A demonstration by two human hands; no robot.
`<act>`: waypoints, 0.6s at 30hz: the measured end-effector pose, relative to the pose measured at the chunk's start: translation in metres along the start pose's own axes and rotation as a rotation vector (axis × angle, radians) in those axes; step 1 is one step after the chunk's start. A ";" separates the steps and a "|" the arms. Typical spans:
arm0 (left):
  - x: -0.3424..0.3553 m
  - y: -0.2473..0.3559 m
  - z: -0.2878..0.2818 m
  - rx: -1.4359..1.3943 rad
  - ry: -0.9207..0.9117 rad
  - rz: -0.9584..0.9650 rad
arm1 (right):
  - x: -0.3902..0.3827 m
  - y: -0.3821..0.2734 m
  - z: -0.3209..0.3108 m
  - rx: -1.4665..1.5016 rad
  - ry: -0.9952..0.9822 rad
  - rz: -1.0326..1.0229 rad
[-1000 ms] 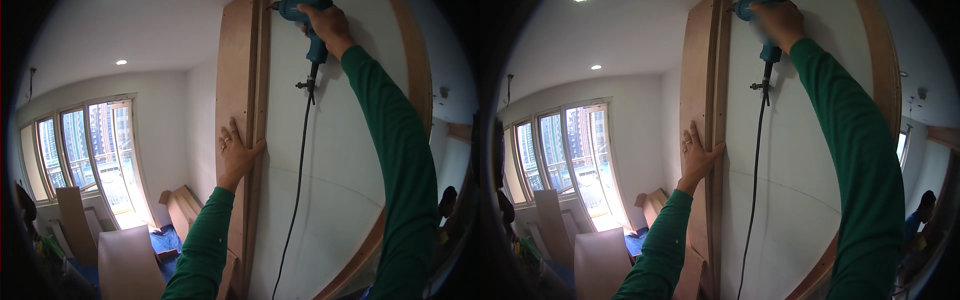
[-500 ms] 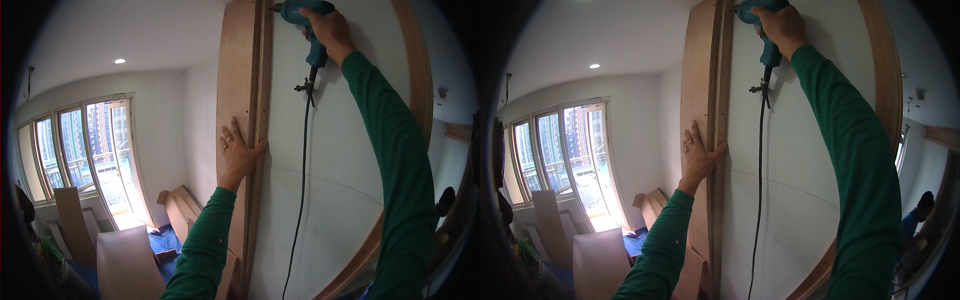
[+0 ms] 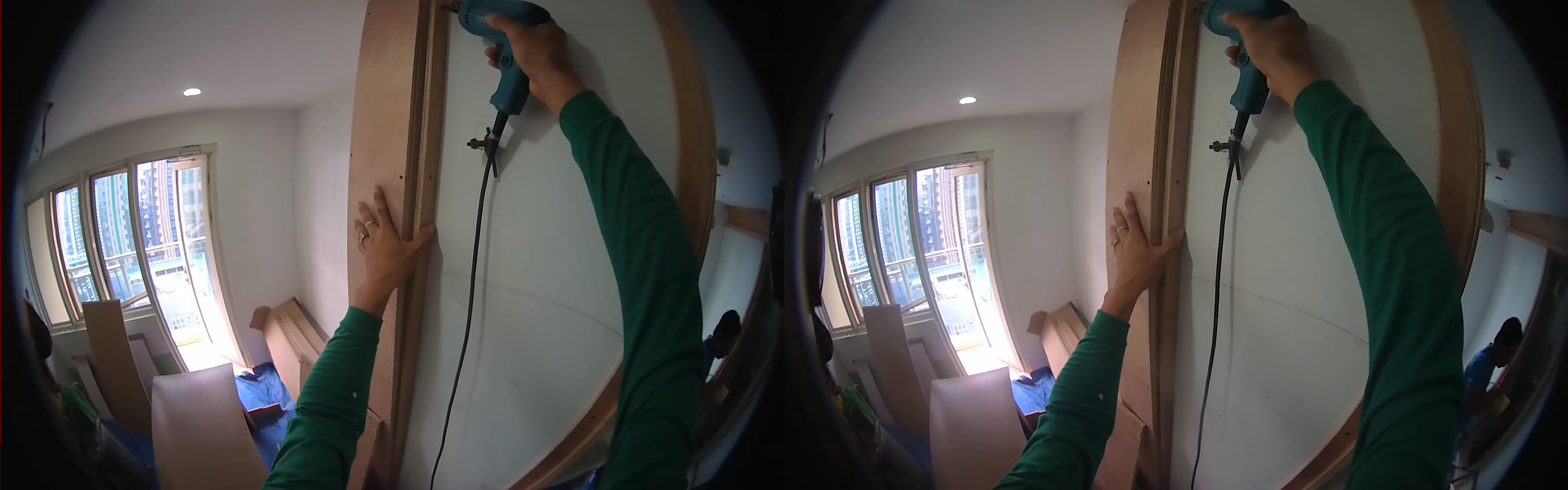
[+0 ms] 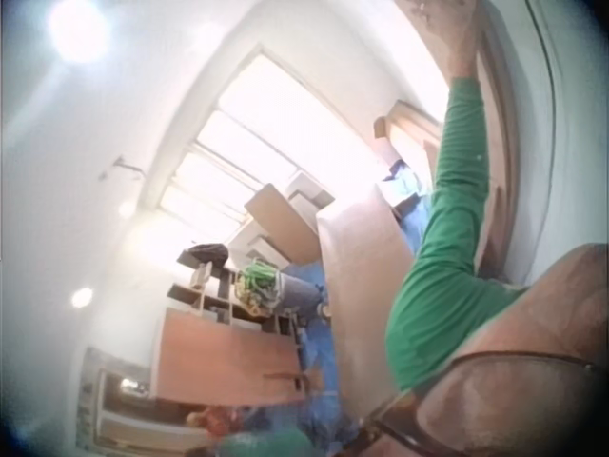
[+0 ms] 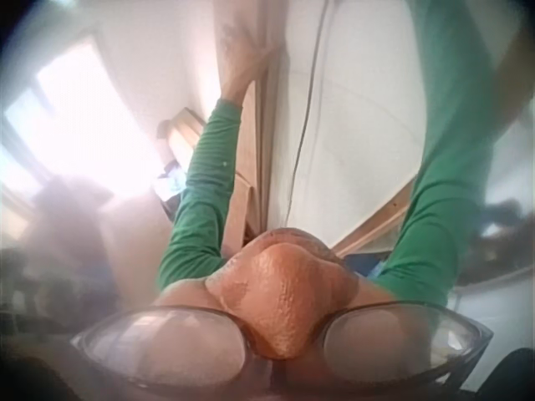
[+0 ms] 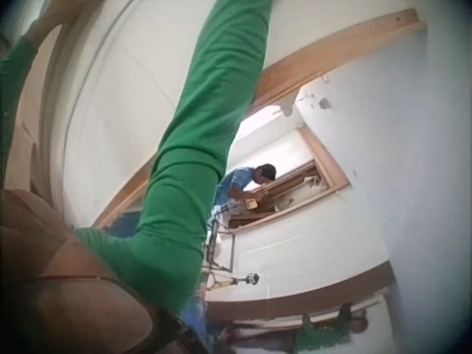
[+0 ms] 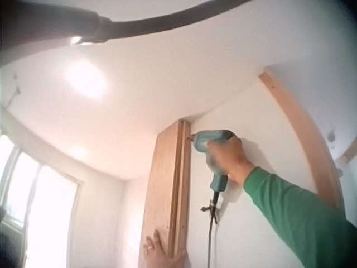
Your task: The person positions a large wooden panel against a wall and uses a power drill to secure it with screws. They work from top to bottom, adjusting their position to reach different areas of the panel.
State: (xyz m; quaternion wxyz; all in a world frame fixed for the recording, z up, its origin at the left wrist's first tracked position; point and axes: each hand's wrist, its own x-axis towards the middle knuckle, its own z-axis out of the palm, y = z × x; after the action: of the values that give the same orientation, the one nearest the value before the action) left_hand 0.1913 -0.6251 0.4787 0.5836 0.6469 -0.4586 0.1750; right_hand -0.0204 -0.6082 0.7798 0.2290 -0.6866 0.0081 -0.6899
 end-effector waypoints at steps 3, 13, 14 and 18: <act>0.001 -0.001 0.000 -0.020 -0.016 -0.009 | -0.001 -0.002 0.000 -0.008 0.010 0.025; 0.002 -0.006 0.004 -0.047 0.018 0.021 | 0.006 -0.005 -0.001 0.085 0.016 0.077; 0.002 -0.006 0.004 -0.051 0.017 0.022 | 0.005 -0.005 -0.001 0.082 0.014 0.076; 0.001 -0.007 0.002 -0.039 0.017 0.014 | -0.003 -0.012 0.001 0.046 0.029 0.090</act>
State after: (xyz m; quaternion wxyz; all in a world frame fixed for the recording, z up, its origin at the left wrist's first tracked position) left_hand 0.1969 -0.6277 0.4749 0.5987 0.6307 -0.4614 0.1754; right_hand -0.0232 -0.5967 0.7811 0.2753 -0.6701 0.0262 -0.6888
